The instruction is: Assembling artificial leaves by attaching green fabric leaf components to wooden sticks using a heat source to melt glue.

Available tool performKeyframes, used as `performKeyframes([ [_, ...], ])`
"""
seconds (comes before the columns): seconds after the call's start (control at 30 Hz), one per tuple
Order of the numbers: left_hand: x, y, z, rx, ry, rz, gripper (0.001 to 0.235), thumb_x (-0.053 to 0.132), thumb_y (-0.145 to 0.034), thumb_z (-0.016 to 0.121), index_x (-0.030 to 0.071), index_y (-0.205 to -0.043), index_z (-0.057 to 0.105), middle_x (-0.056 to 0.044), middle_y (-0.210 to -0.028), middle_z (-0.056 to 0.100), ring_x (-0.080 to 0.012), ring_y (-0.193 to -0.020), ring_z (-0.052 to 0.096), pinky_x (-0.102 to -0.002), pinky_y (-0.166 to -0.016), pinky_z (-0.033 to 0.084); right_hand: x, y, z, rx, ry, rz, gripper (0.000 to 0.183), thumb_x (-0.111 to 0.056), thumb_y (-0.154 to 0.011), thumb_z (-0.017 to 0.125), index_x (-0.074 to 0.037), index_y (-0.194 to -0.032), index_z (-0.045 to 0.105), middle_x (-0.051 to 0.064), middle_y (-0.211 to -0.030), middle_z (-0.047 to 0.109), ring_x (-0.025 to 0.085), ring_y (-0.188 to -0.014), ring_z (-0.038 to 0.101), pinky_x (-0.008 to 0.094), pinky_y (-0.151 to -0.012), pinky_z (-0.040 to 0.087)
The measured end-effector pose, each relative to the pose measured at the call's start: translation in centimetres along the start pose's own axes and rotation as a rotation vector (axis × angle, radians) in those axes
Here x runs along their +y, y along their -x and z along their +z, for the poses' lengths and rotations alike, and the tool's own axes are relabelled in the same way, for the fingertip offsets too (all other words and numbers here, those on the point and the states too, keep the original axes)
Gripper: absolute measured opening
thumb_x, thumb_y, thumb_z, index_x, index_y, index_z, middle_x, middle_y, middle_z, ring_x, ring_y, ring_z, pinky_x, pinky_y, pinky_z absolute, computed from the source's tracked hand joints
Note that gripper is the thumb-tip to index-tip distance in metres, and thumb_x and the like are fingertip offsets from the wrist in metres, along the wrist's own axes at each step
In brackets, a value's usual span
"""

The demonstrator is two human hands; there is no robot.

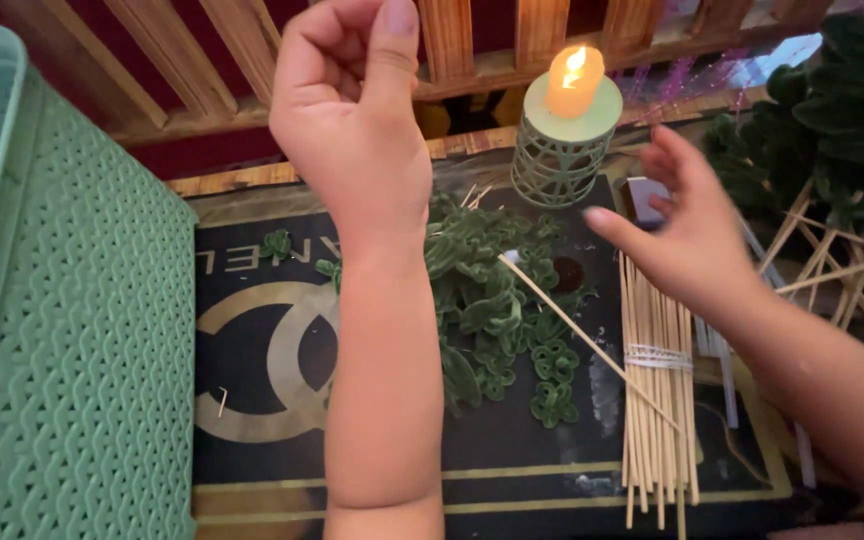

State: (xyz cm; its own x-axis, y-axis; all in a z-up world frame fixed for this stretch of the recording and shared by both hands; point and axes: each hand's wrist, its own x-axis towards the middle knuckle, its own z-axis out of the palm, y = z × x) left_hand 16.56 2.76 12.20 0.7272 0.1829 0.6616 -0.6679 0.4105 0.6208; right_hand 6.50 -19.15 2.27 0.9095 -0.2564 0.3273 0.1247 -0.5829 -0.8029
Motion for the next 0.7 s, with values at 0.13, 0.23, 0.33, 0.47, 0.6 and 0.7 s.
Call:
performKeyframes([
  [0.13, 0.9, -0.3, -0.8, 0.019, 0.068, 0.01, 0.009, 0.013, -0.097, 0.07, 0.008, -0.098, 0.063, 0.001, -0.085, 0.061, -0.0068, -0.075, 0.053, -0.021, -0.068, 0.046, 0.5, -2.9, 3.5, 0.027, 0.083, 0.203, 0.113, -0.03, -0.077, 0.088, 0.007, -0.156, 0.016, 0.033, -0.152, 0.039, 0.044, -0.139, 0.044, 0.053, -0.113, 0.039],
  [0.23, 1.6, -0.6, -1.3, 0.046, 0.075, 0.008, 0.01, 0.014, -0.096, 0.071, 0.008, -0.098, 0.063, 0.001, -0.084, 0.061, -0.0075, -0.074, 0.054, -0.021, -0.068, 0.048, 1.4, -4.2, 5.8, 0.128, 0.088, 0.165, 0.112, -0.027, -0.072, 0.095, 0.005, -0.152, 0.022, 0.029, -0.146, 0.048, 0.041, -0.132, 0.053, 0.05, -0.108, 0.045],
  [0.33, 2.0, -0.9, -1.6, 0.065, 0.082, 0.021, 0.011, 0.015, -0.095, 0.071, 0.008, -0.097, 0.063, 0.0, -0.083, 0.061, -0.0084, -0.073, 0.055, -0.022, -0.068, 0.049, 2.0, -4.6, 7.0, 0.211, 0.046, 0.061, 0.102, -0.02, -0.072, 0.096, 0.004, -0.147, 0.03, 0.026, -0.139, 0.056, 0.037, -0.124, 0.061, 0.046, -0.104, 0.049],
  [0.47, 2.1, -1.0, -1.9, 0.076, 0.138, 0.023, 0.01, 0.012, -0.095, 0.071, 0.007, -0.097, 0.063, 0.0, -0.084, 0.061, -0.0095, -0.073, 0.056, -0.022, -0.069, 0.05, 3.0, -4.7, 7.6, 0.272, 0.062, 0.042, 0.091, -0.016, -0.074, 0.094, 0.006, -0.142, 0.038, 0.025, -0.135, 0.059, 0.035, -0.12, 0.063, 0.044, -0.103, 0.049],
  [0.6, 2.3, -1.1, -2.2, 0.06, 0.125, 0.042, 0.013, 0.015, -0.096, 0.072, 0.008, -0.1, 0.062, -0.001, -0.087, 0.062, -0.01, -0.074, 0.056, -0.023, -0.069, 0.05, 3.1, -4.7, 7.2, 0.276, 0.095, 0.057, 0.095, -0.019, -0.074, 0.094, 0.007, -0.144, 0.035, 0.026, -0.135, 0.059, 0.035, -0.12, 0.064, 0.043, -0.102, 0.051],
  [0.7, 2.5, -1.2, -2.3, 0.049, 0.178, 0.041, 0.013, 0.014, -0.096, 0.073, 0.007, -0.1, 0.063, -0.001, -0.087, 0.062, -0.0106, -0.074, 0.056, -0.024, -0.068, 0.049, 2.6, -4.7, 6.1, 0.273, 0.138, 0.058, 0.093, -0.021, -0.075, 0.094, 0.007, -0.142, 0.037, 0.026, -0.133, 0.061, 0.037, -0.118, 0.065, 0.045, -0.101, 0.051],
])
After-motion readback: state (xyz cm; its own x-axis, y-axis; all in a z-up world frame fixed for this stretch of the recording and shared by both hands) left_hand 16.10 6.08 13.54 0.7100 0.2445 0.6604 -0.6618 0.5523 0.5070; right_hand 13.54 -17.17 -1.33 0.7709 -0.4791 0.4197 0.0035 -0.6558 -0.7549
